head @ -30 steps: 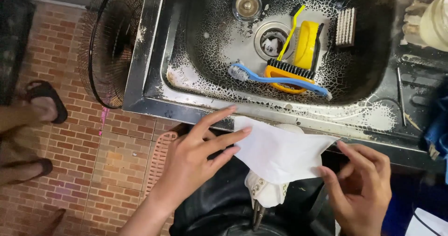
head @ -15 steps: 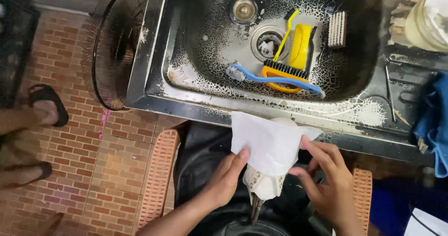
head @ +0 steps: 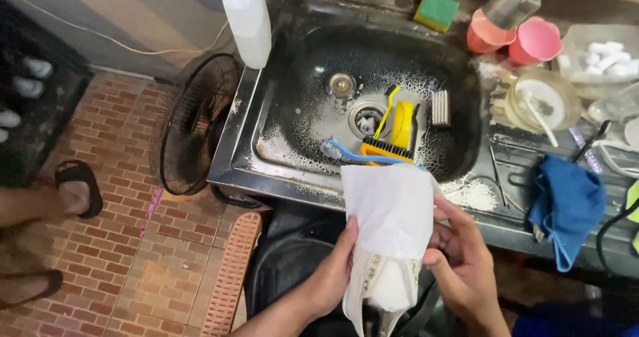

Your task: Cleaning a white sneaker in a sink and then meticulously covering the wet surface with white tissue paper to prevent yellowing during the drying process.

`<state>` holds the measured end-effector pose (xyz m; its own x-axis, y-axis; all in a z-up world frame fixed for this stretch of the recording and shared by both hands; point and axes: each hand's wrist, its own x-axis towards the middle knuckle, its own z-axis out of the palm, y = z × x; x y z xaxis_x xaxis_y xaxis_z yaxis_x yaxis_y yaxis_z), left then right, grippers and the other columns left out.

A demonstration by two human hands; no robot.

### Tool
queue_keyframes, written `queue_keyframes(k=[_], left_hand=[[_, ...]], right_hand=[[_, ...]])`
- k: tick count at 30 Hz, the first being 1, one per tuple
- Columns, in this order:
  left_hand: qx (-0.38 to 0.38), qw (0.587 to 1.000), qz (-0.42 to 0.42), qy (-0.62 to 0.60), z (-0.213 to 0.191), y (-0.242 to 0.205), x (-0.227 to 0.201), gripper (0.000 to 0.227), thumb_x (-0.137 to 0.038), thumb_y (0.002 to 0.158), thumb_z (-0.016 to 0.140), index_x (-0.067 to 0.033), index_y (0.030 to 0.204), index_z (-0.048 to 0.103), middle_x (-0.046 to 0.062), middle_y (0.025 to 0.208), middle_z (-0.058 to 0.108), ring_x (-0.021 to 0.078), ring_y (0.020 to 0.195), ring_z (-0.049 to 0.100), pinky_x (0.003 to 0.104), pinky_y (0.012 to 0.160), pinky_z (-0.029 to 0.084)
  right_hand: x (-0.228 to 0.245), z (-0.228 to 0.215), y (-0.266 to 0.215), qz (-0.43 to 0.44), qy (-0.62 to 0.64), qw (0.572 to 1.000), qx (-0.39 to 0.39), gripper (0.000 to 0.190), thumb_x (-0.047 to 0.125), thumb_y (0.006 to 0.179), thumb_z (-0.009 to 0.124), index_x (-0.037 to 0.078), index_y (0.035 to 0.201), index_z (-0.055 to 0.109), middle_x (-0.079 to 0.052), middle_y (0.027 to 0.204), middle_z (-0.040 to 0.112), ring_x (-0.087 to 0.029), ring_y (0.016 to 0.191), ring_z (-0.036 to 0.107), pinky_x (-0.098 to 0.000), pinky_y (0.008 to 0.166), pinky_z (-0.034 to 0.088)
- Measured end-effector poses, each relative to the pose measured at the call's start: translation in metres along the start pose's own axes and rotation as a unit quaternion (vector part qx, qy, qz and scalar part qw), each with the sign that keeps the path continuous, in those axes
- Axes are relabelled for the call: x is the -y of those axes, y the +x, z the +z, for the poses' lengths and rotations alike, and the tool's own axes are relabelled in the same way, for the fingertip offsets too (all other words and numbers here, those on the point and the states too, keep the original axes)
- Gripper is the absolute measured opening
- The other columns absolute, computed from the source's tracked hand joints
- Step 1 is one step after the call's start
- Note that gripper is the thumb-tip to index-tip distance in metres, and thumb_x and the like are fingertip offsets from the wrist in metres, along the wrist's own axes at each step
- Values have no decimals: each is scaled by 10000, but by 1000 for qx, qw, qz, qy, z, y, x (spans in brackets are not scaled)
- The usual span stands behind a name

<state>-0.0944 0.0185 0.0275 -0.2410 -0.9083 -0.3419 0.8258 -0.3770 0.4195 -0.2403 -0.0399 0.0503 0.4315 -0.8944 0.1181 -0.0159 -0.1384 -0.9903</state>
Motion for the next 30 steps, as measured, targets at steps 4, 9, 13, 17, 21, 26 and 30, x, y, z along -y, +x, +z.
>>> queue_keyframes(k=[4, 9, 13, 17, 21, 26, 30], left_hand=[[14, 997, 36, -61, 10, 5, -9, 663, -494, 792, 290, -44, 1277, 334, 90, 1254, 441, 162, 1149, 415, 300, 983, 310], [-128, 983, -35, -130, 18, 16, -30, 655, -461, 767, 305, -20, 1230, 453, 129, 1155, 544, 201, 1066, 498, 301, 950, 352], [-148, 981, -54, -112, 20, 33, -33, 587, -404, 786, 348, 16, 1165, 502, 157, 1054, 588, 217, 969, 545, 312, 885, 400], [15, 984, 31, -174, 23, 42, -32, 604, -410, 818, 352, -12, 1273, 327, 142, 1254, 437, 218, 1137, 423, 341, 976, 301], [8, 990, 48, -134, 12, 48, -41, 659, -472, 807, 316, 8, 1258, 342, 122, 1248, 438, 186, 1161, 396, 309, 1005, 255], [-27, 994, 15, -106, -10, 48, -64, 722, -552, 764, 279, -10, 1217, 428, 142, 1148, 514, 230, 1073, 479, 342, 939, 357], [-23, 995, 47, -82, -6, 51, -88, 725, -556, 801, 212, -4, 1211, 441, 165, 1118, 526, 260, 1052, 490, 363, 920, 368]], right_hand=[[7, -4, 18, -54, -110, 992, 17, 592, 337, 740, 518, 7, 1219, 407, -42, 808, 378, -96, 611, 367, -187, 541, 324], [35, -9, 42, -80, -330, 939, -55, 601, 478, 753, 343, 47, 1157, 455, -139, 1200, 440, -220, 1093, 431, -315, 768, 432], [39, -6, 61, -209, -325, 922, 28, 563, 487, 914, 137, 82, 1235, 358, -136, 1365, 294, -298, 1333, 209, -468, 1103, 181], [25, -5, 90, -261, -379, 872, 167, 754, 549, 870, -62, 50, 1226, 377, -131, 1298, 377, -317, 1281, 248, -487, 1073, 40], [1, -6, 103, -275, -300, 905, 123, 734, 631, 895, -129, 161, 1307, 255, -64, 1395, 233, -219, 1353, 104, -492, 1119, -58], [18, 7, 85, -201, -194, 955, -95, 390, 333, 926, 263, 14, 1118, 381, -159, 1158, 404, -294, 1158, 372, -411, 1041, 308], [7, 16, 62, -174, -282, 942, -60, 153, 151, 809, 434, 70, 817, 562, -78, 758, 545, -169, 676, 488, -256, 643, 392]])
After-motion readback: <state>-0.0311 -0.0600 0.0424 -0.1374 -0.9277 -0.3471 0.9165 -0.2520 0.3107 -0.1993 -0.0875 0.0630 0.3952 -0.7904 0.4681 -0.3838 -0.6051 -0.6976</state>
